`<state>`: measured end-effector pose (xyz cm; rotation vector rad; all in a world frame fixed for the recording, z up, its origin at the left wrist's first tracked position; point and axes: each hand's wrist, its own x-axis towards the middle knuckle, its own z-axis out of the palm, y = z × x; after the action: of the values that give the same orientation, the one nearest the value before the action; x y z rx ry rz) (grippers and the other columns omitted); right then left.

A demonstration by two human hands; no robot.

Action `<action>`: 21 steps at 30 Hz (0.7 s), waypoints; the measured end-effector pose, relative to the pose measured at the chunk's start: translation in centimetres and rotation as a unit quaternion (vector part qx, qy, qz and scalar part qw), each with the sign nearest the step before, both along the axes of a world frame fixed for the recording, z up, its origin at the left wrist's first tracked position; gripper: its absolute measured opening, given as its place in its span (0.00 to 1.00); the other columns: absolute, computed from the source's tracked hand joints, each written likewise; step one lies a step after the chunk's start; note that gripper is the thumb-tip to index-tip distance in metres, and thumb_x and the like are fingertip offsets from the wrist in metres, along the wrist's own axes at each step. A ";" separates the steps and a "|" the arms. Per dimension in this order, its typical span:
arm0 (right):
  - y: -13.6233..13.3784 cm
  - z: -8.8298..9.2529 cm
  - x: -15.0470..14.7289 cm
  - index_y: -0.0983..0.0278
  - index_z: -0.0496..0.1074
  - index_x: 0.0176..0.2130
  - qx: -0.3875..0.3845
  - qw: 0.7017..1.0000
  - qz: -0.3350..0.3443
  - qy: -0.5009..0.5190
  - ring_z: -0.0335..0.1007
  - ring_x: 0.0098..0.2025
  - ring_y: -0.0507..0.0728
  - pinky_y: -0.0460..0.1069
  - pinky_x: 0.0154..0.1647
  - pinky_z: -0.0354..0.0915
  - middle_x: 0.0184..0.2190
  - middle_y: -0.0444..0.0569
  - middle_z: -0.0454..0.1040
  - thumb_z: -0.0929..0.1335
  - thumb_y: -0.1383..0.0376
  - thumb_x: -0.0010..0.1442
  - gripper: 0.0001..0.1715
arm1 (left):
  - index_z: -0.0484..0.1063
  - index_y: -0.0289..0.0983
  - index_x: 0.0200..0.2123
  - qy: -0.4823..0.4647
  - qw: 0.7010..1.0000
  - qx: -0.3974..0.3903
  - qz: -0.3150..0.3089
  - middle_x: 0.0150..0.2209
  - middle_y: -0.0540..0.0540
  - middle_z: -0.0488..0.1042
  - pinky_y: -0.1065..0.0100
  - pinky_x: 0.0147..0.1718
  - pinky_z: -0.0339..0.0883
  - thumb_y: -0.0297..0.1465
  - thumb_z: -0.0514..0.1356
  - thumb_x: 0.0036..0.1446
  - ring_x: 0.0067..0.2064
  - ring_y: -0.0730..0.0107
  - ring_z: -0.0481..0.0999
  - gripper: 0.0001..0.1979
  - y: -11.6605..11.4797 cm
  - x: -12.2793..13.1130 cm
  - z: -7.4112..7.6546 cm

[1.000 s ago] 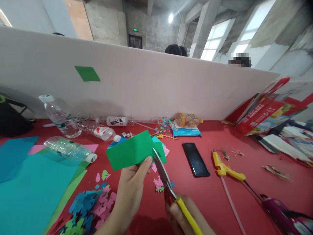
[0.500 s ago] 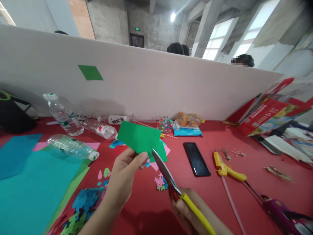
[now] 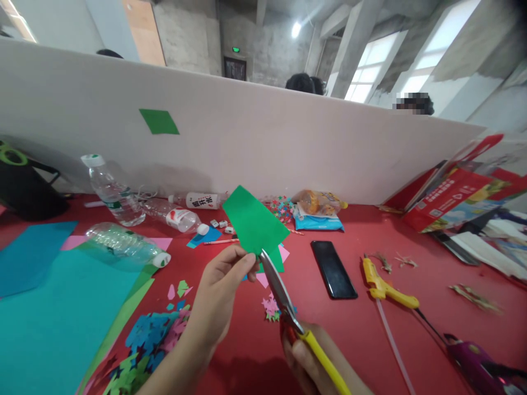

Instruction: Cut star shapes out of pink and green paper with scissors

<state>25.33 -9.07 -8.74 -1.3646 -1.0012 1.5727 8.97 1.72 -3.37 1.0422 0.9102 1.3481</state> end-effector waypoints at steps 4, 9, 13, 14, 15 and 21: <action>0.6 0.1 0.8 0.61 0.64 0.35 0.007 0.998 0.064 -0.024 0.45 0.19 0.47 0.45 0.21 0.43 0.19 0.34 0.52 0.66 0.30 0.50 0.38 | 0.69 0.39 0.22 0.027 0.999 0.024 0.023 0.21 0.53 0.66 0.71 0.29 0.60 0.32 0.62 0.54 0.26 0.73 0.65 0.10 0.2 -0.4 0.7; 1.0 0.3 2.5 0.62 0.68 0.34 0.044 0.990 0.124 -0.048 0.49 0.18 0.48 0.46 0.20 0.46 0.17 0.36 0.57 0.65 0.32 0.55 0.36 | 0.68 0.39 0.20 0.116 0.991 0.056 0.022 0.21 0.53 0.64 0.70 0.25 0.57 0.32 0.64 0.50 0.25 0.73 0.62 0.10 0.6 -1.5 1.2; 0.8 0.6 3.2 0.63 0.69 0.32 0.049 0.988 0.131 -0.063 0.51 0.20 0.49 0.46 0.21 0.48 0.19 0.39 0.60 0.65 0.32 0.54 0.37 | 0.68 0.39 0.19 0.145 0.987 0.063 0.006 0.20 0.51 0.64 0.69 0.24 0.54 0.33 0.64 0.49 0.24 0.71 0.60 0.10 0.7 -2.0 1.6; 0.8 0.7 3.2 0.63 0.69 0.33 0.050 0.988 0.133 -0.065 0.52 0.20 0.49 0.46 0.21 0.49 0.19 0.39 0.60 0.65 0.32 0.53 0.37 | 0.68 0.40 0.19 0.144 0.988 0.062 0.004 0.20 0.51 0.63 0.68 0.24 0.54 0.33 0.64 0.49 0.24 0.71 0.59 0.11 0.7 -2.1 1.7; 0.8 0.8 3.3 0.63 0.69 0.33 0.051 0.987 0.134 -0.067 0.52 0.20 0.49 0.46 0.21 0.49 0.19 0.39 0.60 0.65 0.32 0.53 0.37 | 0.68 0.40 0.19 0.144 0.988 0.060 0.003 0.20 0.51 0.63 0.68 0.24 0.53 0.33 0.64 0.48 0.24 0.71 0.59 0.10 0.7 -2.2 1.7; 0.7 0.8 3.4 0.64 0.69 0.40 0.050 0.987 0.123 -0.088 0.50 0.19 0.48 0.45 0.20 0.49 0.19 0.37 0.59 0.65 0.34 0.57 0.37 | 0.69 0.40 0.20 0.179 0.980 0.079 -0.020 0.22 0.52 0.62 0.68 0.25 0.54 0.32 0.64 0.50 0.25 0.70 0.58 0.10 1.0 -2.7 1.8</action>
<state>28.74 -8.37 -7.98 -1.3689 -1.3826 1.5749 6.27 2.68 -1.60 1.4515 1.0502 1.2340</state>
